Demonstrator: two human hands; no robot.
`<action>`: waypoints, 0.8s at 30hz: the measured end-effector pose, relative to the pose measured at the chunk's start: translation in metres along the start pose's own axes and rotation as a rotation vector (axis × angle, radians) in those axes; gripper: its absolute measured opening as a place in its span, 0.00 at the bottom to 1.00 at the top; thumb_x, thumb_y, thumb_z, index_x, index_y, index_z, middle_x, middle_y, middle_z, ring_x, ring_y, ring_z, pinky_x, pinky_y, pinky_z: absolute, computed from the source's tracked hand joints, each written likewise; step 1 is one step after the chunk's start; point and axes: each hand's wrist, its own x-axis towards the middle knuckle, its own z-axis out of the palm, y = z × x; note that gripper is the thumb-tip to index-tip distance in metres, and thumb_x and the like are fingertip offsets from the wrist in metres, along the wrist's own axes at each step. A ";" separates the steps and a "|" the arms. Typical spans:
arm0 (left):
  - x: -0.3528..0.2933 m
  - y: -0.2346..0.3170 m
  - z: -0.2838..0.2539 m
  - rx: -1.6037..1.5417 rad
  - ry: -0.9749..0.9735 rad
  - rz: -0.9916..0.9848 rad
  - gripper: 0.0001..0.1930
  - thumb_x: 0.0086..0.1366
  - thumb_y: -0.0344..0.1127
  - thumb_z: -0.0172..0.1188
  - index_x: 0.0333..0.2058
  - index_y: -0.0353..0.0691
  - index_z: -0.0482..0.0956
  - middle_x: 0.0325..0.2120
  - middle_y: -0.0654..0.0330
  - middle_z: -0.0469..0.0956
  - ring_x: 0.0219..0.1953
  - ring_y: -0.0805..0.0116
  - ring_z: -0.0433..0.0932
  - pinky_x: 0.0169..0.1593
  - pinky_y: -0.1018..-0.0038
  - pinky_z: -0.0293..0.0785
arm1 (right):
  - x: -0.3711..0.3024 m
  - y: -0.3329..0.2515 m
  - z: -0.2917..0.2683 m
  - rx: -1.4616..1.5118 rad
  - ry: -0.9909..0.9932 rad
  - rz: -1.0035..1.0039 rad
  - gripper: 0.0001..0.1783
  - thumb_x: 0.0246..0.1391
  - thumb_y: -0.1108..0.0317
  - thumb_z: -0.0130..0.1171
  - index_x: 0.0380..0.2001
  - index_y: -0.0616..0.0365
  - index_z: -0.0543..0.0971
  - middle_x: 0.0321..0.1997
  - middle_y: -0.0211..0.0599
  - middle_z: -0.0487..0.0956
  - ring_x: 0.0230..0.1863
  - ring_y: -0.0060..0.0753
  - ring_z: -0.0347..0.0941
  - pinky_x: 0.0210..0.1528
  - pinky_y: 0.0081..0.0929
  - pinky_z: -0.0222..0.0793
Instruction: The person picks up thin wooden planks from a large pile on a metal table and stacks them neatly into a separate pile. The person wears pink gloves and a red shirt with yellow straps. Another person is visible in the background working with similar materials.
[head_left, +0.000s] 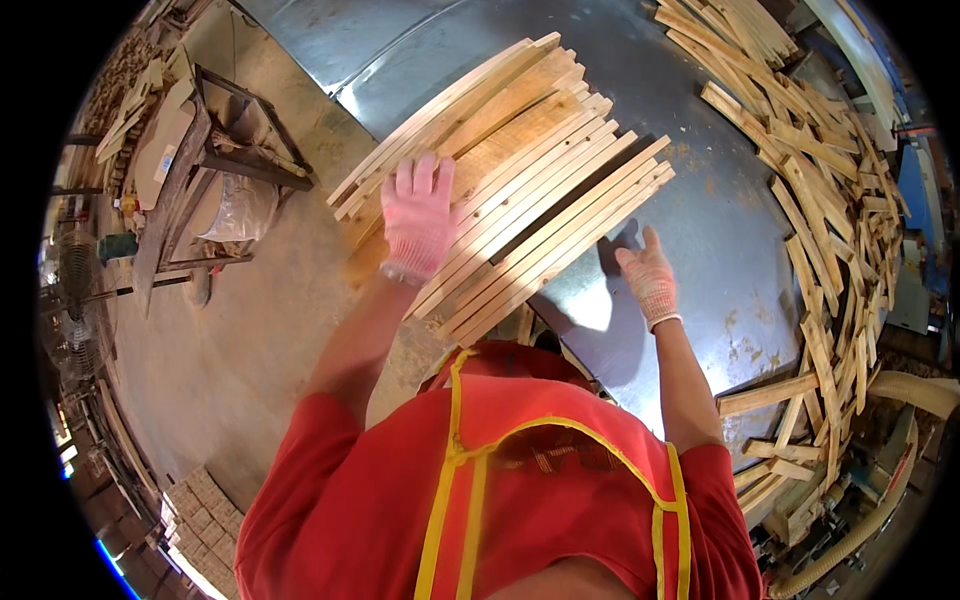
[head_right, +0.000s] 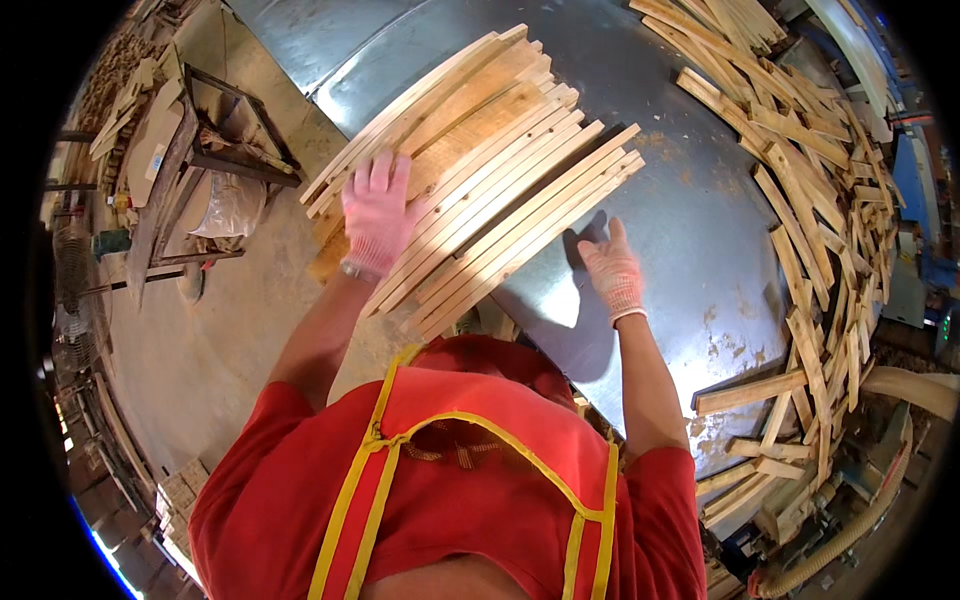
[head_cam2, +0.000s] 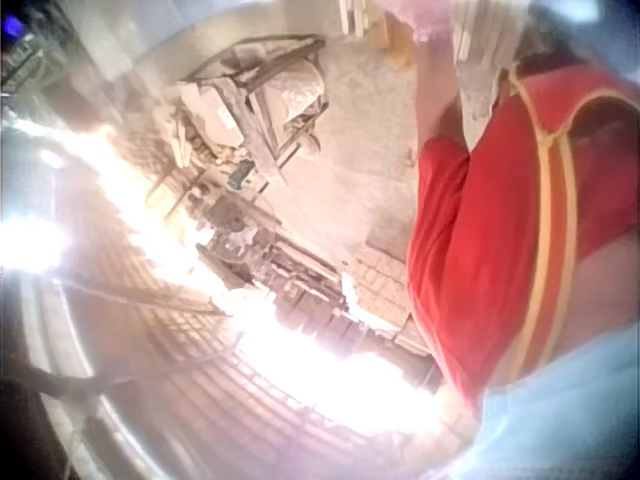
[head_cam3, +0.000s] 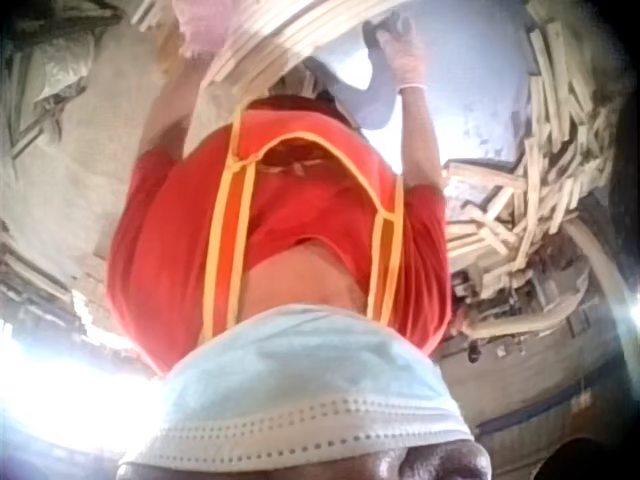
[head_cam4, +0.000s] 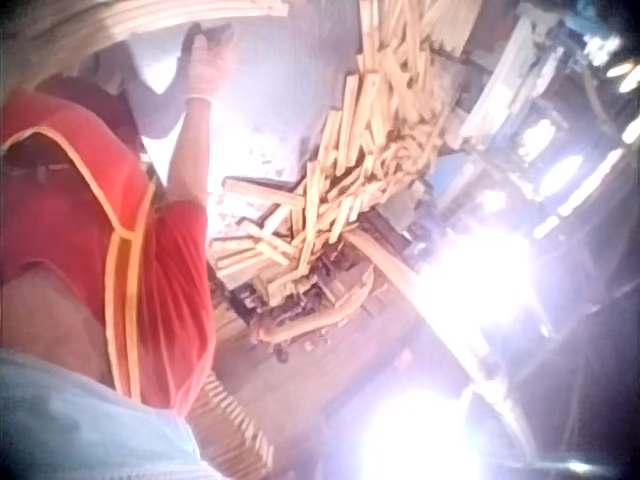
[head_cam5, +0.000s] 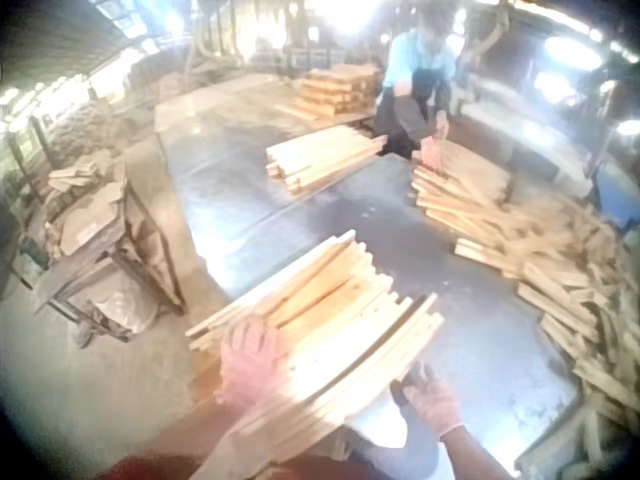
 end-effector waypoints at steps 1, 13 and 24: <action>-0.016 0.004 -0.004 -0.028 0.100 0.029 0.37 0.57 0.46 0.74 0.65 0.45 0.71 0.63 0.58 0.70 0.63 0.50 0.71 0.62 0.49 0.70 | -0.004 -0.016 0.007 0.239 -0.111 0.143 0.49 0.59 0.57 0.73 0.77 0.52 0.59 0.47 0.40 0.81 0.47 0.39 0.79 0.49 0.33 0.79; -0.180 -0.013 0.032 -1.539 -0.035 -1.437 0.15 0.73 0.50 0.63 0.45 0.45 0.83 0.37 0.63 0.79 0.37 0.67 0.79 0.44 0.65 0.79 | 0.000 -0.028 0.038 0.786 -0.396 0.031 0.56 0.62 0.62 0.72 0.80 0.61 0.47 0.67 0.57 0.75 0.65 0.44 0.74 0.67 0.36 0.70; -0.016 0.098 0.015 -0.496 -0.647 -0.487 0.41 0.66 0.61 0.63 0.69 0.37 0.73 0.61 0.45 0.78 0.64 0.50 0.77 0.67 0.61 0.72 | 0.028 -0.028 -0.017 0.072 -0.172 0.059 0.49 0.61 0.48 0.70 0.73 0.69 0.63 0.67 0.61 0.77 0.69 0.53 0.74 0.69 0.41 0.70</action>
